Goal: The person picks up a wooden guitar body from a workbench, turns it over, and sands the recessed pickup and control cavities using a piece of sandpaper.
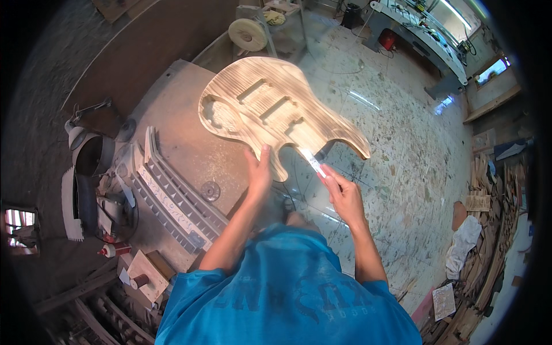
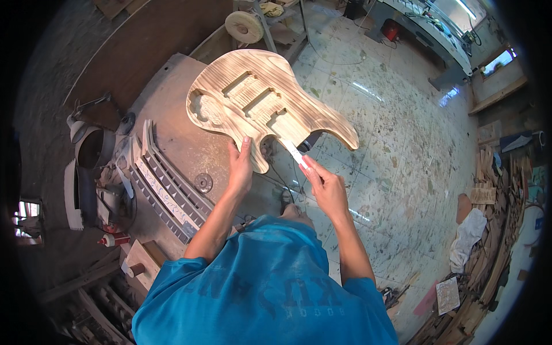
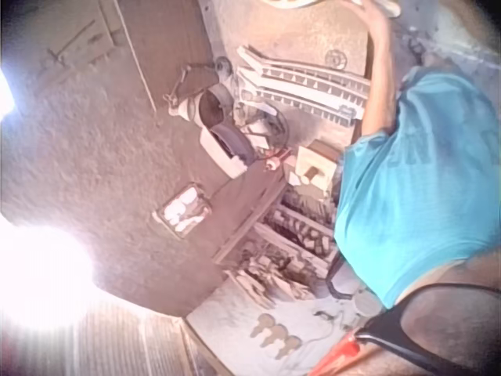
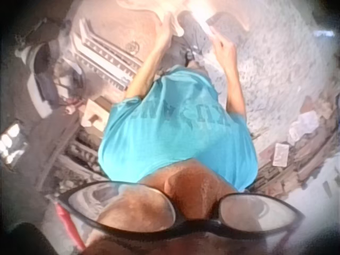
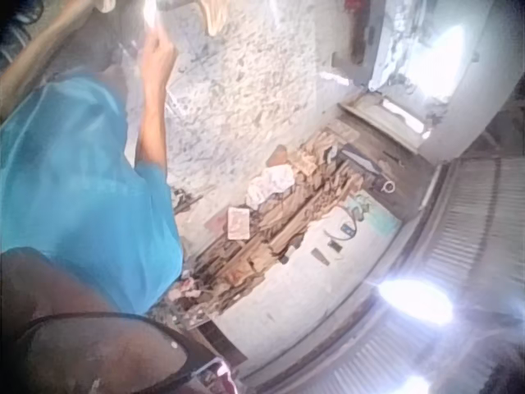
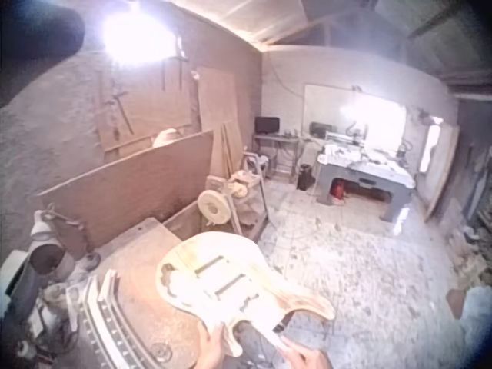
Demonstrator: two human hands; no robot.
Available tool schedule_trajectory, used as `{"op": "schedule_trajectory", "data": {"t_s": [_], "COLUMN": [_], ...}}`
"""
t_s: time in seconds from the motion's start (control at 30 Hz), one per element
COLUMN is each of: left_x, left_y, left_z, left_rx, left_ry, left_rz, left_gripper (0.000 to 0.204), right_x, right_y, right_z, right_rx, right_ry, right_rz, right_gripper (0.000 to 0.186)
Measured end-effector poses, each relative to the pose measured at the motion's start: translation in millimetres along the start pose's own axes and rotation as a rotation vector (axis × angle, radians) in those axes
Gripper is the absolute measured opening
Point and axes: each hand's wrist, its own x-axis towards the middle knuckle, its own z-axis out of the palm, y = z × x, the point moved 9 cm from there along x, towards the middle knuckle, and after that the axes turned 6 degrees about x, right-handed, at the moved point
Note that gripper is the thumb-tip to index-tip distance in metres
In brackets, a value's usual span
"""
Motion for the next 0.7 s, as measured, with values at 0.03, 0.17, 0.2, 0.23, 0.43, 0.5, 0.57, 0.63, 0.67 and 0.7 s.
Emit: {"op": "schedule_trajectory", "data": {"t_s": [0.03,0.17,0.2,0.23,0.43,0.5,0.57,0.63,0.67,0.7], "left_x": [-2.9,-1.2,-1.5,-1.8,-2.7,-6.0,-8.2,-5.2,0.8,2.7], "left_y": [5.5,7.8,7.1,6.2,17.2,11.9,-16.1,-63.9,-99.6,-121.8], "left_z": [0.6,-1.0,-0.4,0.6,0.9,-1.6,-8.7,-12.3,-14.2,-10.0], "left_rx": [0.005,0.008,0.006,0.004,-0.032,-0.207,-0.516,-0.381,-0.236,-0.09], "left_ry": [0.005,-0.003,0.005,0.013,-0.032,-0.05,-0.076,-0.102,-0.125,-0.154], "left_rz": [0.009,0.033,0.018,0.004,0.052,0.012,-0.071,-0.15,-0.177,-0.207], "left_gripper": [0.092,0.091,0.091,0.091,0.073,0.067,0.061,0.056,0.059,0.062], "right_x": [-2.8,-5.7,-2.1,0.2,-8.4,-14.1,-16.7,-17.2,-18.0,-19.3], "right_y": [-2.1,-7.5,-3.0,-0.1,4.7,10.4,12.5,13.3,13.2,14.1], "right_z": [-2.5,-17.5,-18.2,-12.9,14.2,4.2,-18.7,-36.1,-42.7,-49.3], "right_rx": [0.04,0.048,0.072,0.086,0.027,0.116,0.221,0.298,0.321,0.343], "right_ry": [-0.007,0.045,0.073,0.072,-0.107,-0.058,0.073,0.172,0.205,0.247], "right_rz": [0.009,0.122,0.104,0.082,0.013,0.076,0.051,0.042,0.049,0.058], "right_gripper": [0.037,0.037,0.037,0.037,0.037,0.037,0.037,0.038,0.039,0.04]}}
